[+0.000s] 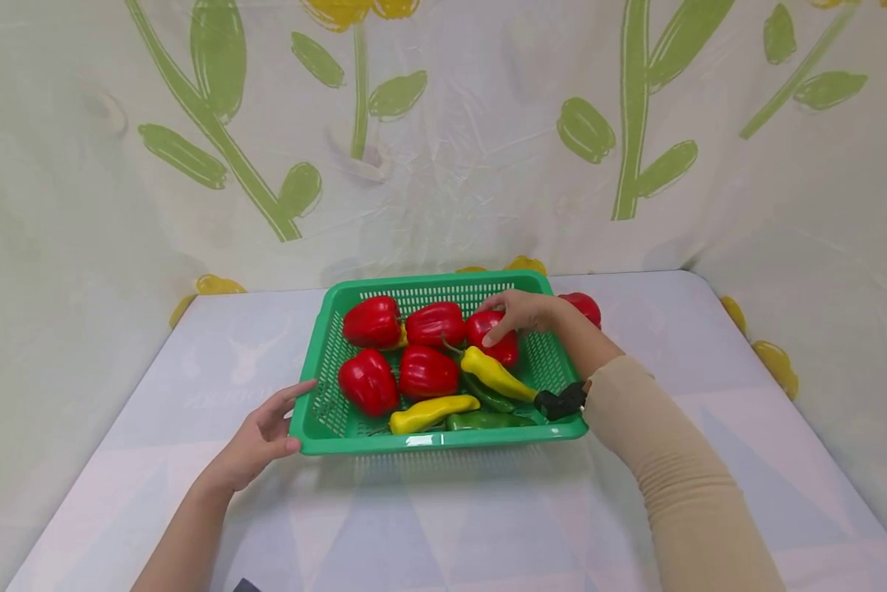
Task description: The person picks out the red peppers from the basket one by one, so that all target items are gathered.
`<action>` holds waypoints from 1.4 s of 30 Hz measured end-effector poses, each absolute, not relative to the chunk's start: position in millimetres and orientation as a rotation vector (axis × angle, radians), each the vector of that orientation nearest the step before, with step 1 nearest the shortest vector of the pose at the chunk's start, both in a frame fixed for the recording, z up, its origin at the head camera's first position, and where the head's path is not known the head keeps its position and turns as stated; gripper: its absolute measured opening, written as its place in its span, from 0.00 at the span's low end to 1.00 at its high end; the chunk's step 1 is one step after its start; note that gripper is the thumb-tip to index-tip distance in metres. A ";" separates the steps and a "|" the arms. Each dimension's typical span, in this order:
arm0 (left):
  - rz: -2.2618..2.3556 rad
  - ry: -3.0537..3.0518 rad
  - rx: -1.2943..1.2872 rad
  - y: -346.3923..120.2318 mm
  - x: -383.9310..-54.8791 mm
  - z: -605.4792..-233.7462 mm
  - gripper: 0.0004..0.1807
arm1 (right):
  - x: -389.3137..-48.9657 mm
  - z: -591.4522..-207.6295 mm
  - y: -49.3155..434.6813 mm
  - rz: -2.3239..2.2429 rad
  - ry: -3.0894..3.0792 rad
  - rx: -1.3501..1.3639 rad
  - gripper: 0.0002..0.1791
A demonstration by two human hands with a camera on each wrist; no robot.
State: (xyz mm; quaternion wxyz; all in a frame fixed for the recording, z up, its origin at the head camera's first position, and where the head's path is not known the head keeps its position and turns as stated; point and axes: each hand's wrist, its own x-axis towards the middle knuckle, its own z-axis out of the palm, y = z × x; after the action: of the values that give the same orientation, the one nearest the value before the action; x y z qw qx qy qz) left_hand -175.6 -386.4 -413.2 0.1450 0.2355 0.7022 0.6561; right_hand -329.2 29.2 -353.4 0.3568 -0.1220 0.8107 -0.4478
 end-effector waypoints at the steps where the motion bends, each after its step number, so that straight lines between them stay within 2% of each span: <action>1: 1.888 2.026 0.678 -386.4 -175.7 -413.2 0.39 | -328.9 -352.9 30.1 -1.179 2.092 -0.324 0.39; 16: 1.880 2.037 0.671 -387.2 -176.6 -413.7 0.39 | -325.6 -335.5 38.6 -1.364 2.091 -0.418 0.34; 35: 1.875 2.047 0.663 -386.4 -174.3 -411.0 0.39 | -317.6 -312.7 50.0 -1.348 2.144 -0.432 0.32; 42: 1.873 2.056 0.665 -386.3 -174.1 -409.7 0.39 | -315.2 -302.4 60.3 -1.351 2.183 -0.524 0.30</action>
State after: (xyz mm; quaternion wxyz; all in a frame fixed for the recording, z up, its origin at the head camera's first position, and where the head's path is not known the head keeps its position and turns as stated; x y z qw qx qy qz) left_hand -174.1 -386.3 -409.7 0.1406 0.2302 0.7118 0.6485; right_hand -315.2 60.3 -302.4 0.2577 -0.1933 0.8050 -0.4982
